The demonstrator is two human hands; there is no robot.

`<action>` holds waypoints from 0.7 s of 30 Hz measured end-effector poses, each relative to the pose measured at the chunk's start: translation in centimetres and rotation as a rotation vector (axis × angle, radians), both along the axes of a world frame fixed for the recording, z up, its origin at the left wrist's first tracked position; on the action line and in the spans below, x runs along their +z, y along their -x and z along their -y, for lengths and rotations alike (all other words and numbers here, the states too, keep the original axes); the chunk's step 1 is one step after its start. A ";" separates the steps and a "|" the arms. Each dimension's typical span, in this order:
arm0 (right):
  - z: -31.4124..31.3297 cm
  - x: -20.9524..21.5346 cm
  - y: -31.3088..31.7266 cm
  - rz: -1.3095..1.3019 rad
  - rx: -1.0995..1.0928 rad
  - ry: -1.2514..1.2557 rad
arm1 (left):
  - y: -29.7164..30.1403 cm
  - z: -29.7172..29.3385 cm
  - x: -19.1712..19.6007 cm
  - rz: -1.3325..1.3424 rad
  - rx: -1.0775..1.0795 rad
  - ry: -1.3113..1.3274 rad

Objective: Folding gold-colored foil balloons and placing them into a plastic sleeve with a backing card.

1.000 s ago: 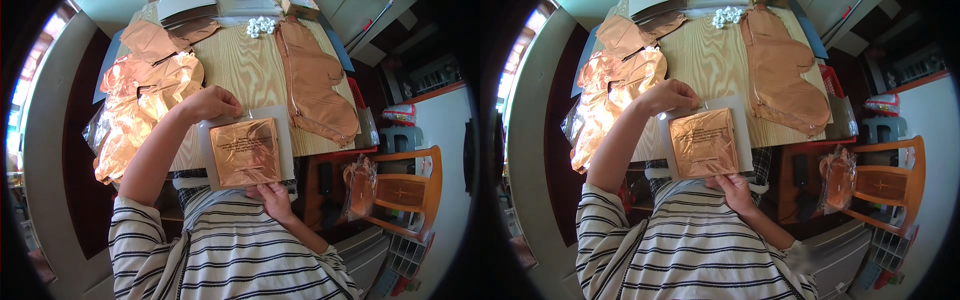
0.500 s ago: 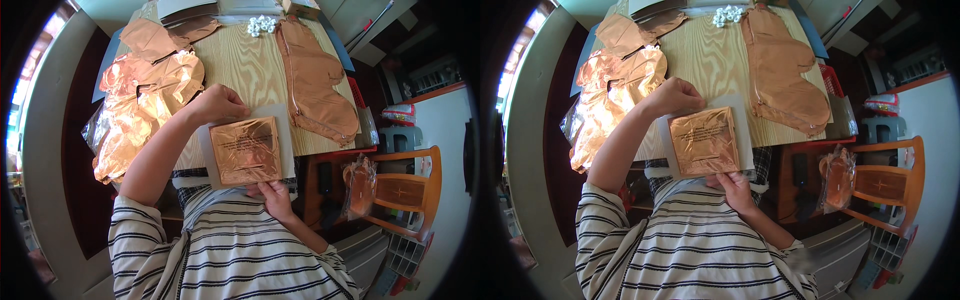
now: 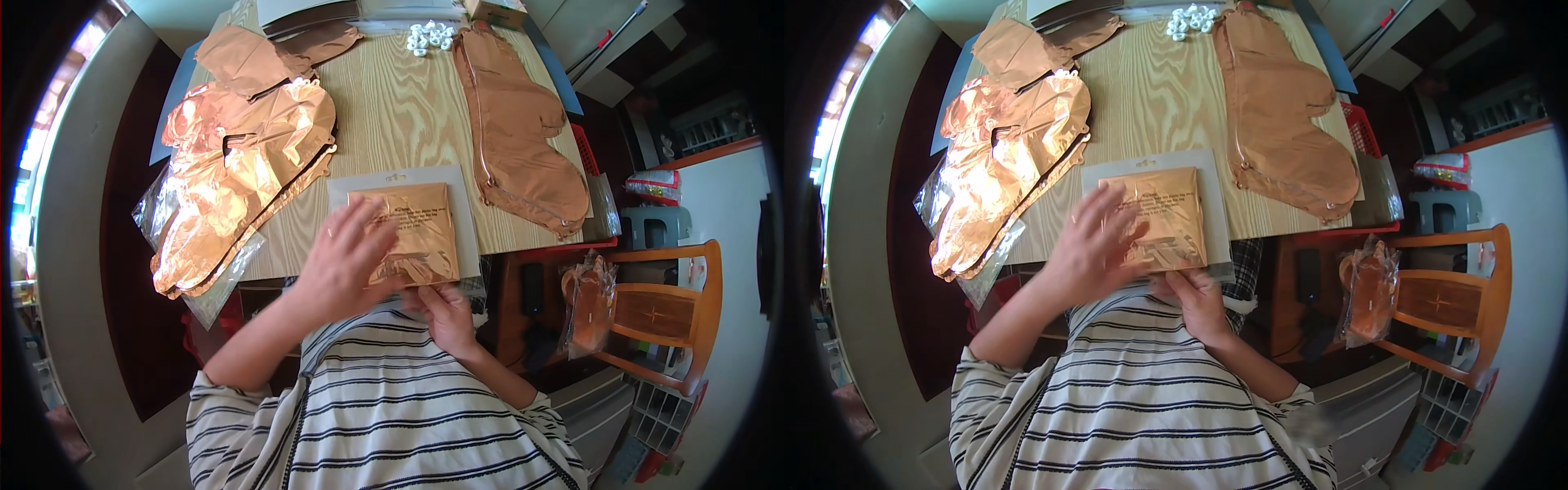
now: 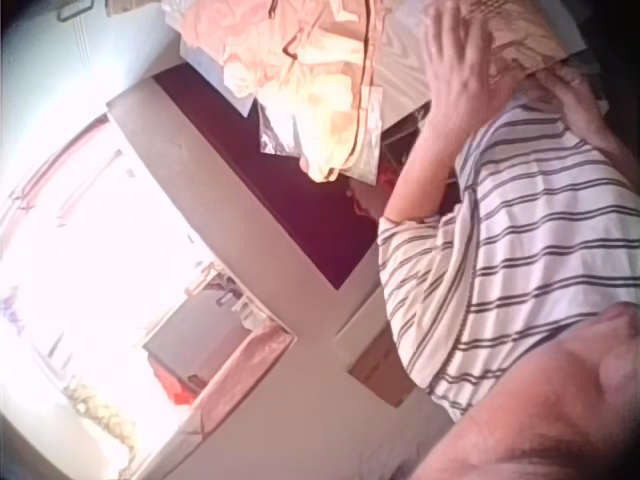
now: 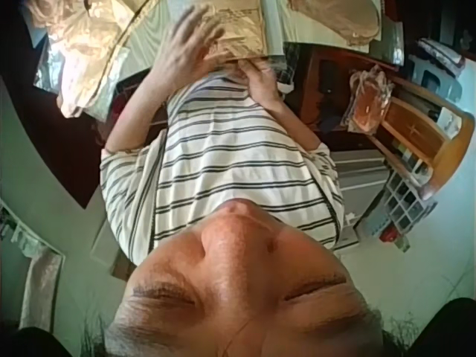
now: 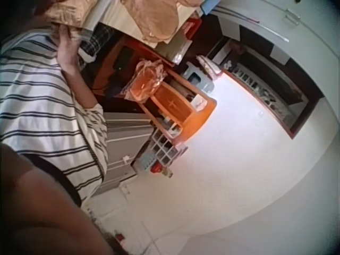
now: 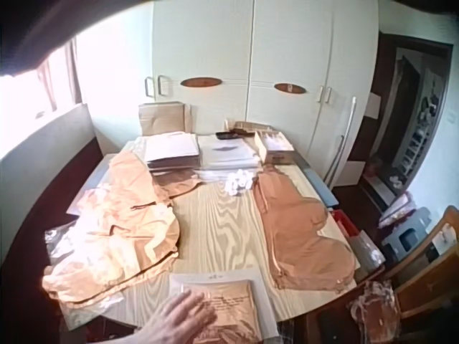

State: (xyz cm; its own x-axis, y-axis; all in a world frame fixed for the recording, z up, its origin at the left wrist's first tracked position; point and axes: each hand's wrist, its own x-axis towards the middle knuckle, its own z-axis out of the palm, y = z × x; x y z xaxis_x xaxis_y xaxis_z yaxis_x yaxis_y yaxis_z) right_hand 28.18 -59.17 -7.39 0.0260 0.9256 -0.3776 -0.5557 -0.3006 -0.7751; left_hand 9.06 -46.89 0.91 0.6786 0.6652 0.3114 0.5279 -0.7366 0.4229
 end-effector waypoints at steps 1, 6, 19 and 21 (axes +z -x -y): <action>-0.1 0.0 0.0 0.004 0.027 -0.017 | 0.4 1.4 -0.4 -0.039 -0.027 0.010; -0.5 0.8 -1.3 -0.034 0.120 -0.043 | 2.7 2.0 -3.4 -0.105 -0.034 0.048; -1.8 1.1 -2.1 0.350 -0.172 0.033 | 3.2 1.5 -4.3 -0.179 -0.037 -0.052; -1.9 1.2 -1.9 0.357 -0.179 0.029 | 3.2 1.5 -4.2 -0.183 -0.034 -0.056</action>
